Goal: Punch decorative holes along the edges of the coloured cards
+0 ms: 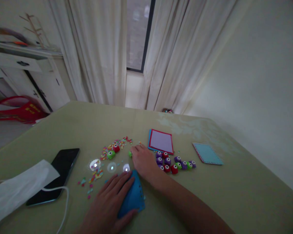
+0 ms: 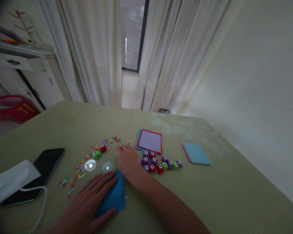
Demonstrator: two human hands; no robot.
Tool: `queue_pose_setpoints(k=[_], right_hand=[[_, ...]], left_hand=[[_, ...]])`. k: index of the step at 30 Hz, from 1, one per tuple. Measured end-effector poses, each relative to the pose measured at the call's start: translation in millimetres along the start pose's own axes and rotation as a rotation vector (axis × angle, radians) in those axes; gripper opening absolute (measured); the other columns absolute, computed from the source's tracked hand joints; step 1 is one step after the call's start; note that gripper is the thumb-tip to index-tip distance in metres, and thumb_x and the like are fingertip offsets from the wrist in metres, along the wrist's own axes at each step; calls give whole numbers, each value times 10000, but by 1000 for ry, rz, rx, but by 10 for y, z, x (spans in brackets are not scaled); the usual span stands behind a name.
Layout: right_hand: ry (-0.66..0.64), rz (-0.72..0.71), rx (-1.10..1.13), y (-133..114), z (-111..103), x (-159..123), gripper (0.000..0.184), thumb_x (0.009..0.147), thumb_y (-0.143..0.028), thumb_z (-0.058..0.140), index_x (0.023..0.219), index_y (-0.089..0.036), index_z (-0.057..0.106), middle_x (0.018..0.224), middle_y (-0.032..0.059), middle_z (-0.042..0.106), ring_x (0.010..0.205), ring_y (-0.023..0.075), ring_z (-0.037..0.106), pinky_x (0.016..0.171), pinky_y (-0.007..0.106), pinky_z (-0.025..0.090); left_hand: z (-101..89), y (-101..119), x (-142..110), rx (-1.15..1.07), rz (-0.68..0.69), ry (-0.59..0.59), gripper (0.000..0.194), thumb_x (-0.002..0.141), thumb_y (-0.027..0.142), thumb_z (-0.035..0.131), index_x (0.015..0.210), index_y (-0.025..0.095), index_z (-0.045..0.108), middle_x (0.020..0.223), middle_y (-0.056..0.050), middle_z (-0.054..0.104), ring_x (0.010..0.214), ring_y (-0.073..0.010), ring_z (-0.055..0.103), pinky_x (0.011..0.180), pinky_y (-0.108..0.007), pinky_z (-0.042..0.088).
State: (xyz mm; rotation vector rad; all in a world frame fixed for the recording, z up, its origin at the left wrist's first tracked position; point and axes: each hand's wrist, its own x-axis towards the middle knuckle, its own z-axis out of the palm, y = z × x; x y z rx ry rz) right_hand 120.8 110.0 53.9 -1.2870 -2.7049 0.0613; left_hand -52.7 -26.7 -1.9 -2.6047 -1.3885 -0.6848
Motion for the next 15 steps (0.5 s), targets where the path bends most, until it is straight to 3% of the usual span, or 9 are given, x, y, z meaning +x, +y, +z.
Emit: queue_pose_setpoints(k=[7,12,15], right_hand=[[-6,177,138,304,-79,-733,226,967,-55,576,1140,-172,663,1170,127,710,1094,280,672,961,386,555],[-49,279,96,474,-241,-880,200,933,-44,585,1070,-171,655,1140,148,700,1035,291,683,884,385,542],[-54,228,203,408,-260,-891,127,933,-85,635,1014,-180,663,1084,118,708,971,264,681,839,358,527]], left_hand=[[11,6,-10,15,-15,-4,774,1007,629,664,1658,282,430,1626,-32,574,1378,-274,645,1134,-412,537],[-29,20,6,10,-7,19,787,1002,606,681,1662,262,424,1612,-44,589,1363,-269,653,1129,-395,537],[-32,17,16,14,-5,18,802,992,608,689,1660,251,425,1609,-48,593,1362,-274,654,1124,-397,542]])
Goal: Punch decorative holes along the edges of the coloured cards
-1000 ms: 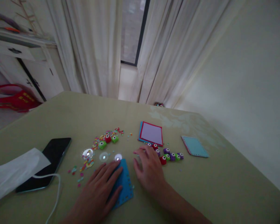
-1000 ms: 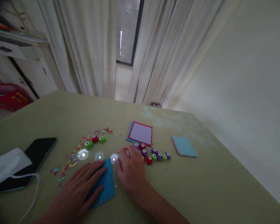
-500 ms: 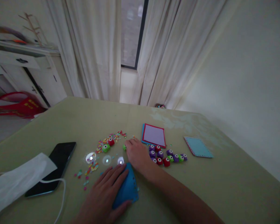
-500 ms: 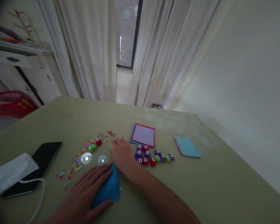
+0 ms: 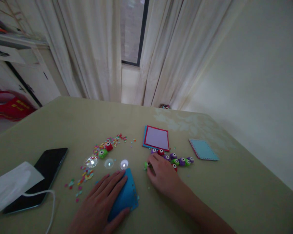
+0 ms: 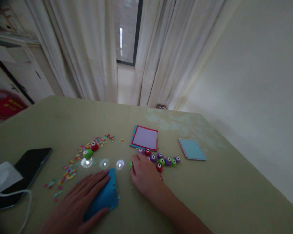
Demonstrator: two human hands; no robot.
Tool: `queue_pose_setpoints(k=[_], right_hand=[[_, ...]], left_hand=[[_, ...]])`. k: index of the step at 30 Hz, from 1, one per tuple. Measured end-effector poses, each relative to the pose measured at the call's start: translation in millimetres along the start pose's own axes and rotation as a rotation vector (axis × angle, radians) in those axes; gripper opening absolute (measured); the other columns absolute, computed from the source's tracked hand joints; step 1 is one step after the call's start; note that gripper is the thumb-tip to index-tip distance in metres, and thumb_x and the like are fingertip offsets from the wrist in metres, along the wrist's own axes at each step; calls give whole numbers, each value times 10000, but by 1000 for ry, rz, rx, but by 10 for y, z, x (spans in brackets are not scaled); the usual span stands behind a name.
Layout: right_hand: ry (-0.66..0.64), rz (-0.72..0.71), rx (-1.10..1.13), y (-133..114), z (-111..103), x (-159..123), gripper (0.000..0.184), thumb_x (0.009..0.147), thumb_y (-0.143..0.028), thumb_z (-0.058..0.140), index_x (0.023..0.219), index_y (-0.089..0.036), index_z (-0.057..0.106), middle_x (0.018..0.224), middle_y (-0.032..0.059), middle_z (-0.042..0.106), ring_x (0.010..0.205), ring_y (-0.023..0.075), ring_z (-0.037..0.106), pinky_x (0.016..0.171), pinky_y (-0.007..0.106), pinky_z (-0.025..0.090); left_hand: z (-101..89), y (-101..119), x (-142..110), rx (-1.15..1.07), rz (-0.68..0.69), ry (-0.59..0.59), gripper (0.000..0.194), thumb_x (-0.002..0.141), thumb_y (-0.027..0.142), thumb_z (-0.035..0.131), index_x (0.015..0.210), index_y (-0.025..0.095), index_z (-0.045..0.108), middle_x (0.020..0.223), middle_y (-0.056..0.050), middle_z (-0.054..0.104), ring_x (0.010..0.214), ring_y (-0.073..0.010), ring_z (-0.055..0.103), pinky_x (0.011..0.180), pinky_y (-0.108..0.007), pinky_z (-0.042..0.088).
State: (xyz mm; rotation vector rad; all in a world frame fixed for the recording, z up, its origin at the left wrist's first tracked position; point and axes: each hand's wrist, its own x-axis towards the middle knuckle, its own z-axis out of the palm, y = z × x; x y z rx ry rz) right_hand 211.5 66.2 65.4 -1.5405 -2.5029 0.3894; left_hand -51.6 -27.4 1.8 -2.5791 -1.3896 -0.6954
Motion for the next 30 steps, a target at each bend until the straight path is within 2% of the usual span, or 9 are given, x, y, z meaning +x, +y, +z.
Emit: queue_pose_setpoints(k=[4,8,10,13,21,26,30], right_hand=[[10,-78,261,-153,155,-41,169,930,-118,692,1085,-185,686,1055,75,722,942,228,680,838,330,514],[82,-45,478,-221,306,-59,192,931,-141,691,1117,-186,707,996,55,723,843,193,665,779,304,513],[64,-34,601,-224,345,-60,143,966,-192,666,1097,-183,722,926,37,719,781,175,657,718,279,506],[36,-52,727,-221,371,-62,173,1017,-274,627,1103,-180,745,905,34,718,771,167,661,690,262,503],[79,-75,731,-216,405,-64,220,997,-321,658,1154,-200,755,942,38,711,789,168,661,711,274,520],[67,-30,779,-218,424,-63,241,956,-309,724,1169,-198,742,903,25,721,749,160,664,678,259,535],[62,-61,782,-218,441,-64,221,958,-282,749,1164,-203,758,953,31,723,775,156,671,708,258,544]], left_hand=[[20,-15,-6,21,-46,1,774,1007,605,665,1654,253,425,1597,-51,605,1357,-277,661,1109,-416,554],[33,-28,-29,12,-106,-6,755,1025,591,643,1665,271,402,1613,-55,587,1389,-283,637,1133,-440,538],[31,-29,-34,-2,-113,-10,759,1025,580,646,1672,278,391,1622,-55,578,1402,-286,627,1151,-449,525],[25,-27,-30,-17,-111,-8,744,1036,565,634,1678,288,382,1621,-54,579,1407,-279,622,1168,-437,512],[53,-27,-47,-8,-124,-38,752,1027,595,637,1671,287,400,1637,-56,561,1424,-288,604,1185,-447,491],[43,-19,-52,21,-105,-38,780,1024,601,636,1684,272,384,1657,-48,536,1439,-288,587,1176,-446,492],[27,-16,-34,64,-77,-44,823,1013,629,634,1695,254,367,1684,-47,499,1458,-293,566,1173,-443,484]])
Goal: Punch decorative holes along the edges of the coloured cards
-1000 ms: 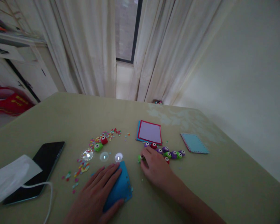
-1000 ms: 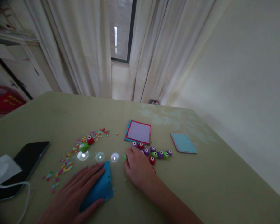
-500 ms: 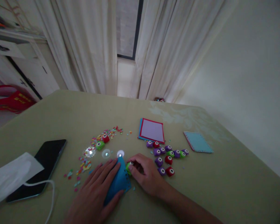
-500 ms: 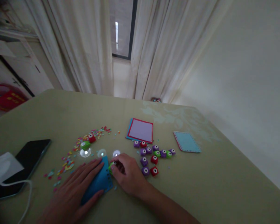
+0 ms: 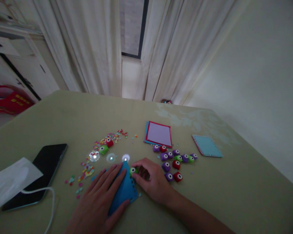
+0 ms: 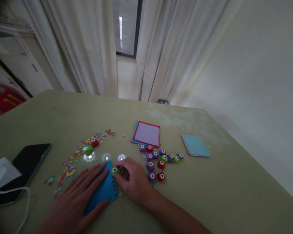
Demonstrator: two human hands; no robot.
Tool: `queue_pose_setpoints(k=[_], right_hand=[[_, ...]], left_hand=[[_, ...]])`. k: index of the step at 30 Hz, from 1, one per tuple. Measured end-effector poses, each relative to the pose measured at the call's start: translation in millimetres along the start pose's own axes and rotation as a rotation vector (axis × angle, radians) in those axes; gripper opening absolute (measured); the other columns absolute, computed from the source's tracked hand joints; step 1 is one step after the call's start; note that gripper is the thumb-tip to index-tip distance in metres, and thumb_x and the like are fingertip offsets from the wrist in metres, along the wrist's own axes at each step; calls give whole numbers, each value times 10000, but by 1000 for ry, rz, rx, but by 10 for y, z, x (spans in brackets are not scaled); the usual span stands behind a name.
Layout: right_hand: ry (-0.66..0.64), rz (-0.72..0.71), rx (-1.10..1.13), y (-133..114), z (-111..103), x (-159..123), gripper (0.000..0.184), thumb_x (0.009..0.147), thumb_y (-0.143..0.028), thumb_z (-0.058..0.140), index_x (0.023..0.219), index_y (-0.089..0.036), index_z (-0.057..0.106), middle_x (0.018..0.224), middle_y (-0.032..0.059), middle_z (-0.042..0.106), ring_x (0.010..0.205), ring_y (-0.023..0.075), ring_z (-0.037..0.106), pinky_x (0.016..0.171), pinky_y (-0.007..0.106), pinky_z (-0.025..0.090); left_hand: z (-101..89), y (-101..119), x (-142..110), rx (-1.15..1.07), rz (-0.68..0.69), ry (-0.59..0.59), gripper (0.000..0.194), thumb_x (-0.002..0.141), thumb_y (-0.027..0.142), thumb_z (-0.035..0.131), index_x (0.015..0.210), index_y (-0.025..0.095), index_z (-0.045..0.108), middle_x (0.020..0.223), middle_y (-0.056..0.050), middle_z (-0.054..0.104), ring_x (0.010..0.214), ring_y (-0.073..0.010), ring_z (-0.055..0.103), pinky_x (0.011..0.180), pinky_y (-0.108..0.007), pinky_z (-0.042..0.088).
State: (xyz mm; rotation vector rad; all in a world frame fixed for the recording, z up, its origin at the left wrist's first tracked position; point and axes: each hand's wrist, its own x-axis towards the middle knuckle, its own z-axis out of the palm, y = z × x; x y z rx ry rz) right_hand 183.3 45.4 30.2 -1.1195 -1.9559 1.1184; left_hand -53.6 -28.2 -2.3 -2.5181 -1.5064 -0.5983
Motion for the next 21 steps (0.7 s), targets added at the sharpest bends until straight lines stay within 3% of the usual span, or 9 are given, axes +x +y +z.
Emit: queue_pose_setpoints(k=[5,14,21], right_hand=[[-20,-32,-28,8,-14,15,199,981,-271,759,1169,-208,779,961,34,730,786,162,667,733,269,539],[-144,-183,-46,-39,-99,59,326,1006,-129,698,1303,-244,766,1213,79,771,1127,209,697,1034,354,535],[-147,-176,-20,15,-86,58,361,1011,-115,701,1329,-270,775,1206,76,728,1108,196,695,993,316,545]], left_hand=[[-39,2,21,4,25,12,839,1010,656,626,1693,241,370,1687,-48,492,1465,-279,562,1195,-422,447],[-30,14,9,-15,22,-12,868,1015,656,616,1713,234,321,1690,-60,487,1475,-272,560,1227,-420,421],[-15,10,6,-4,43,-5,870,1015,672,607,1707,223,329,1676,-49,503,1454,-260,583,1221,-405,428]])
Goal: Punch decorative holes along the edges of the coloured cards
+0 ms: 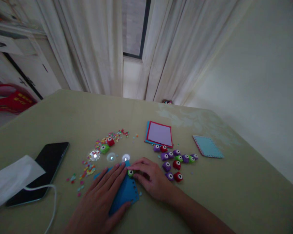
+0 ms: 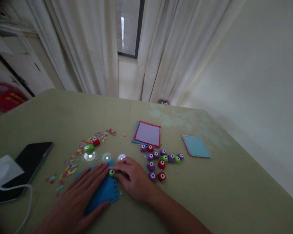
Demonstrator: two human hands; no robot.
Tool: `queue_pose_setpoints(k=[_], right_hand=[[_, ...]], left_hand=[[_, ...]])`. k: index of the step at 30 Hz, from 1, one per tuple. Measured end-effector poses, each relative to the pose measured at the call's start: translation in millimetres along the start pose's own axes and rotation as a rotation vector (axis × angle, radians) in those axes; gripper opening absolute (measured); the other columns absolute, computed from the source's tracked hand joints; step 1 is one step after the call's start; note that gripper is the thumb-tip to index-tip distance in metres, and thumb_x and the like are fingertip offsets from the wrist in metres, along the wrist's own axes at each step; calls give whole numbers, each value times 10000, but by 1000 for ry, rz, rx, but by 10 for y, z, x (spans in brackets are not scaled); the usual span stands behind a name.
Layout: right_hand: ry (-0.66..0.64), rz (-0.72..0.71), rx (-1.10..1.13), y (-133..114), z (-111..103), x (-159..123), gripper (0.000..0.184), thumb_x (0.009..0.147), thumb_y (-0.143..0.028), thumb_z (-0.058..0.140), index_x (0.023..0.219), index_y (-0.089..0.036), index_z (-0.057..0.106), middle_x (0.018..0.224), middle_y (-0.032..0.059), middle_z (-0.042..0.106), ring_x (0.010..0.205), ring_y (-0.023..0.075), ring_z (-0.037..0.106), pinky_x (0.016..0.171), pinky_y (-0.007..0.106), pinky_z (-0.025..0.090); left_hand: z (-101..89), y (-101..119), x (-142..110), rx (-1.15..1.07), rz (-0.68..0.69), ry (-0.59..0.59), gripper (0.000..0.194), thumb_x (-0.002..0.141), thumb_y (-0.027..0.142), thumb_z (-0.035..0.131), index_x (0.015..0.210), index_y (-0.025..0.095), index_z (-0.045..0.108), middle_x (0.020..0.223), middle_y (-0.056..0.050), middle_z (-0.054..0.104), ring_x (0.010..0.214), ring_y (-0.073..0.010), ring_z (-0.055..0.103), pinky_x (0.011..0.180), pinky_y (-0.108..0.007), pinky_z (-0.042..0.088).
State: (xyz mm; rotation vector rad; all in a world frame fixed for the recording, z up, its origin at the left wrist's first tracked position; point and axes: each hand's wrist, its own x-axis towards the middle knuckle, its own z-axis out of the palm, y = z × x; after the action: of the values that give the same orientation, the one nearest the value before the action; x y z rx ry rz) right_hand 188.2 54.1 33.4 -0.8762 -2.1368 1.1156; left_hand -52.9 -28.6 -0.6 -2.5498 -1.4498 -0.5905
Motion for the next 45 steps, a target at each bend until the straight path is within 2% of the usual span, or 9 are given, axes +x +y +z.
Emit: queue_pose_setpoints(k=[11,26,31,35,39,45], right_hand=[[-34,36,25,-37,-57,-2,345,981,-123,725,1301,-235,790,1158,78,725,985,188,704,874,295,554],[-29,34,41,-34,-50,-7,366,977,-133,720,1306,-282,781,1170,67,722,976,188,698,852,301,551],[-18,58,56,-43,-40,-12,333,978,-162,710,1285,-274,779,1178,70,710,935,183,678,819,301,545],[55,66,88,-29,-43,-21,292,991,-185,665,1256,-249,770,1156,67,692,853,166,632,744,284,515],[114,81,76,-5,-54,-23,261,1014,-190,608,1228,-224,755,1075,59,680,844,171,611,746,293,493],[91,117,67,-33,-35,-37,289,964,-180,660,1239,-223,738,1064,50,670,829,164,620,720,276,503]], left_hand=[[-3,-3,2,31,20,1,864,1019,675,602,1700,211,344,1691,-35,477,1466,-263,568,1198,-420,436],[-11,3,15,75,31,27,848,1016,682,594,1681,199,385,1702,-27,459,1490,-249,534,1236,-393,355],[-1,0,2,42,18,22,867,1009,677,610,1694,209,359,1694,-36,473,1483,-257,546,1225,-394,398],[-15,4,13,8,1,35,859,1014,652,616,1700,210,345,1669,-49,515,1450,-271,583,1184,-409,471],[-71,12,51,-51,-34,66,771,1037,580,616,1681,230,376,1639,-50,556,1430,-270,599,1171,-412,498],[-73,-12,49,-113,-85,78,656,1055,519,611,1645,297,428,1571,-33,624,1365,-267,647,1172,-424,502]])
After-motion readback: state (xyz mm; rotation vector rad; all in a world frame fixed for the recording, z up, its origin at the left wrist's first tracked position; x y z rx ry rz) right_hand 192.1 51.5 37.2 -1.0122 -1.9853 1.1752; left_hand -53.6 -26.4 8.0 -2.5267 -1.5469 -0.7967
